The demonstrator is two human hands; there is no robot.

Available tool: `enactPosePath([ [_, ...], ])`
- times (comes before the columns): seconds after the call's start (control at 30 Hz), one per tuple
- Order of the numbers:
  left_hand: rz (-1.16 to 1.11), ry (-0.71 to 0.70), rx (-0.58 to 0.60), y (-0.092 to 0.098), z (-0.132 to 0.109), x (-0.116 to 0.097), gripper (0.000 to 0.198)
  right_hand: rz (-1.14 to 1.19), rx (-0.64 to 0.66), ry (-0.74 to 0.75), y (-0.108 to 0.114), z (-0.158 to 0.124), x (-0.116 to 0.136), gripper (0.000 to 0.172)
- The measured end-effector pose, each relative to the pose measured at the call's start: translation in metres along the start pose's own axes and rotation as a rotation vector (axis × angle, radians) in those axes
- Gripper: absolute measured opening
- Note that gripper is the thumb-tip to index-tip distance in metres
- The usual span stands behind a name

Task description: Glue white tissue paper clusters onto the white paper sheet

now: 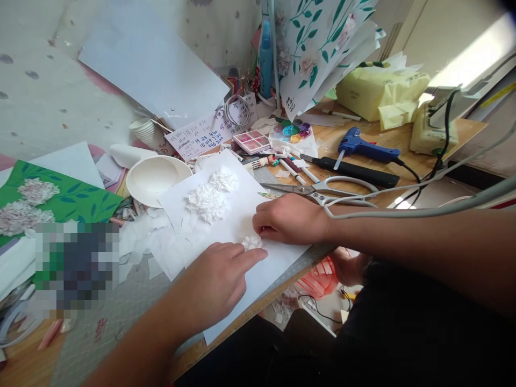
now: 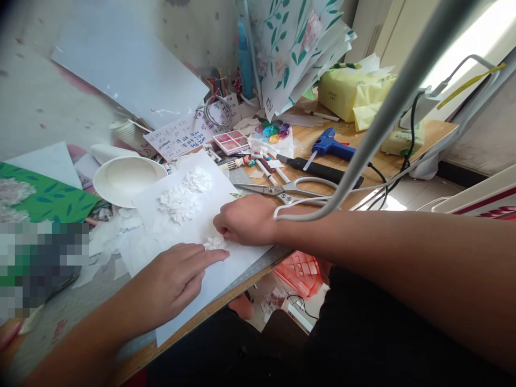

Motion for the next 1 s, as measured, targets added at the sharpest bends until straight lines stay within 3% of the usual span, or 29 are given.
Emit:
enactPosePath([
  [0.2,-0.036,0.006,-0.001,0.0022,-0.0002,0.0012,0.05,0.24,0.041,0.075,0.0039,-0.0067,-0.004,0.019],
  [0.6,-0.063,0.016,0.003,0.0042,-0.0006,0.0038,0.046,0.078,0.006,0.049,-0.0029,-0.0007,-0.001,0.015],
  [1.0,-0.097,0.015,-0.001,0.0072,-0.0021,0.0066,0.042,0.205,-0.056,0.068,-0.0027,-0.0027,-0.0067,0.014],
])
Point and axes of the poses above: each hand's wrist, its own z-axis towards the middle knuckle, its own y-axis out of the back of the hand, x = y × z, the point moved 6 cm from there along z, towards the middle knuckle, and after that the axes turned 2 degrees about -x, right-handed, at the moved point
